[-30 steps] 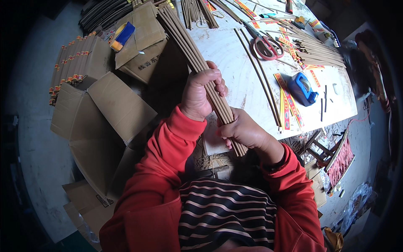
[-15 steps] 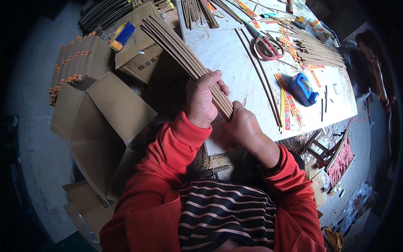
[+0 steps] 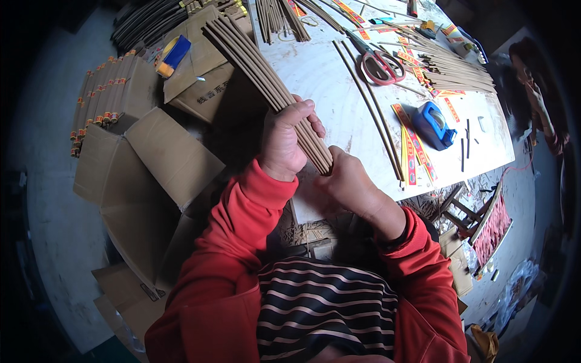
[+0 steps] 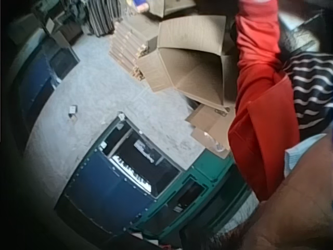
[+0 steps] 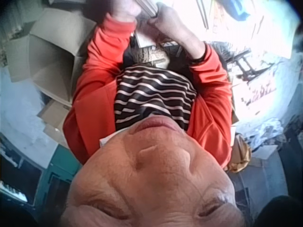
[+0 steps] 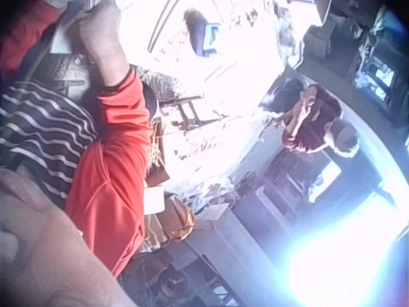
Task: The person gathers thin wooden sticks from a table, aligns them in hand, and trims their ends using scissors. The trimmed sticks are held in a bundle and placed into a nearby cardboard box.
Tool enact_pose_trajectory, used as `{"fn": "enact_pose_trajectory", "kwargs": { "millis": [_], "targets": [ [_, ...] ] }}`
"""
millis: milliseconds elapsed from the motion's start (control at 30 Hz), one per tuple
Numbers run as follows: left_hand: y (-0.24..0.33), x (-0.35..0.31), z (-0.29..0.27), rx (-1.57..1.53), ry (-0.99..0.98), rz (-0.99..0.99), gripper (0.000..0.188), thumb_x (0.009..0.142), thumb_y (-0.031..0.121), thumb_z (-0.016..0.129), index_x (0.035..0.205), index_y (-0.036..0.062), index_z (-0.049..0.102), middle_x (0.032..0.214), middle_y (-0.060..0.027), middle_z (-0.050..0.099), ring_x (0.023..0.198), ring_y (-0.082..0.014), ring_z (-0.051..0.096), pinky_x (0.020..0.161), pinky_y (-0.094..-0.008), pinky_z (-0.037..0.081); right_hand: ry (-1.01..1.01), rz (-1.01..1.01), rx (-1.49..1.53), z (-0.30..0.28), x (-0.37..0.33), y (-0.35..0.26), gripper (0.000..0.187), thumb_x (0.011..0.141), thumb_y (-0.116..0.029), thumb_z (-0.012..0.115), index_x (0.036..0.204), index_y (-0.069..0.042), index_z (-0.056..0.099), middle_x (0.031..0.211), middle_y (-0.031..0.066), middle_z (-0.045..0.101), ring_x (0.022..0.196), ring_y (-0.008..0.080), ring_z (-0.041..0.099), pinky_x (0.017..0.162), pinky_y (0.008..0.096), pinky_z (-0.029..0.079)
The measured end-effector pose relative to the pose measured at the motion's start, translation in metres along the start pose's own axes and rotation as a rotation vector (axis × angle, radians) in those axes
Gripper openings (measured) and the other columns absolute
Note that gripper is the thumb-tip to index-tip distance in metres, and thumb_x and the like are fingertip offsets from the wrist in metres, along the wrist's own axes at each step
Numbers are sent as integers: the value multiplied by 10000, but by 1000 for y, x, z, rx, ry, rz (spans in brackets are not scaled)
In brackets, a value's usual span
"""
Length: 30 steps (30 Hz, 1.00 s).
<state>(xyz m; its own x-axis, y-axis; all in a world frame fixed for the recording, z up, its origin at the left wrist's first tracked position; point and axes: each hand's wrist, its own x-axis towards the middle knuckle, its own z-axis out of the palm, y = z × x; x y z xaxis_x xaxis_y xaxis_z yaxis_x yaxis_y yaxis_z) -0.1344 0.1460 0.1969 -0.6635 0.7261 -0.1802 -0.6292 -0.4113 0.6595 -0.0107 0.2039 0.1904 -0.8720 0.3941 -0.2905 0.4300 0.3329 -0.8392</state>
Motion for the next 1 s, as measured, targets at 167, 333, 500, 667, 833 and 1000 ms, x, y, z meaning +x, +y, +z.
{"fn": "enact_pose_trajectory", "kwargs": {
  "millis": [167,333,500,667,833,1000],
  "targets": [
    [2,-4,-2,-7,-15,8,114,743,55,562,701,113,473,576,-9,464,498,-143,468,506,-301,407,-12,-47,-30,-1,-2,-2,370,740,-238,650,897,50,478,733,247,577,722,372,595,642,390,468],
    [14,1,-6,14,-41,50,113,741,52,554,696,104,464,577,-15,448,506,-141,455,504,-295,401,166,-323,61,-10,-4,-2,524,711,-405,690,976,9,511,875,193,556,784,335,571,653,353,457],
    [13,4,-13,41,-12,33,105,744,59,569,703,109,486,584,-10,479,503,-144,479,509,-296,404,335,-446,-97,-12,-5,-7,266,733,-256,678,815,-21,584,692,124,559,634,293,565,569,357,463],
    [9,4,-14,71,2,38,87,760,82,585,712,99,514,588,-13,502,502,-149,494,517,-302,408,384,-531,-312,-13,-7,-7,156,705,-152,684,770,-30,612,675,109,578,617,255,582,543,335,465],
    [5,4,-13,72,21,31,79,768,86,590,717,85,529,589,-23,514,500,-154,499,512,-304,411,485,-569,-485,-8,-7,-7,102,678,-102,652,689,-44,569,625,94,573,589,275,579,522,353,470],
    [5,4,-13,70,50,10,104,785,112,598,712,84,529,587,-27,514,499,-157,500,518,-302,415,484,-491,-453,-9,-11,-14,113,694,-114,649,700,-37,567,616,113,571,551,264,575,513,331,464]
  ]
}}
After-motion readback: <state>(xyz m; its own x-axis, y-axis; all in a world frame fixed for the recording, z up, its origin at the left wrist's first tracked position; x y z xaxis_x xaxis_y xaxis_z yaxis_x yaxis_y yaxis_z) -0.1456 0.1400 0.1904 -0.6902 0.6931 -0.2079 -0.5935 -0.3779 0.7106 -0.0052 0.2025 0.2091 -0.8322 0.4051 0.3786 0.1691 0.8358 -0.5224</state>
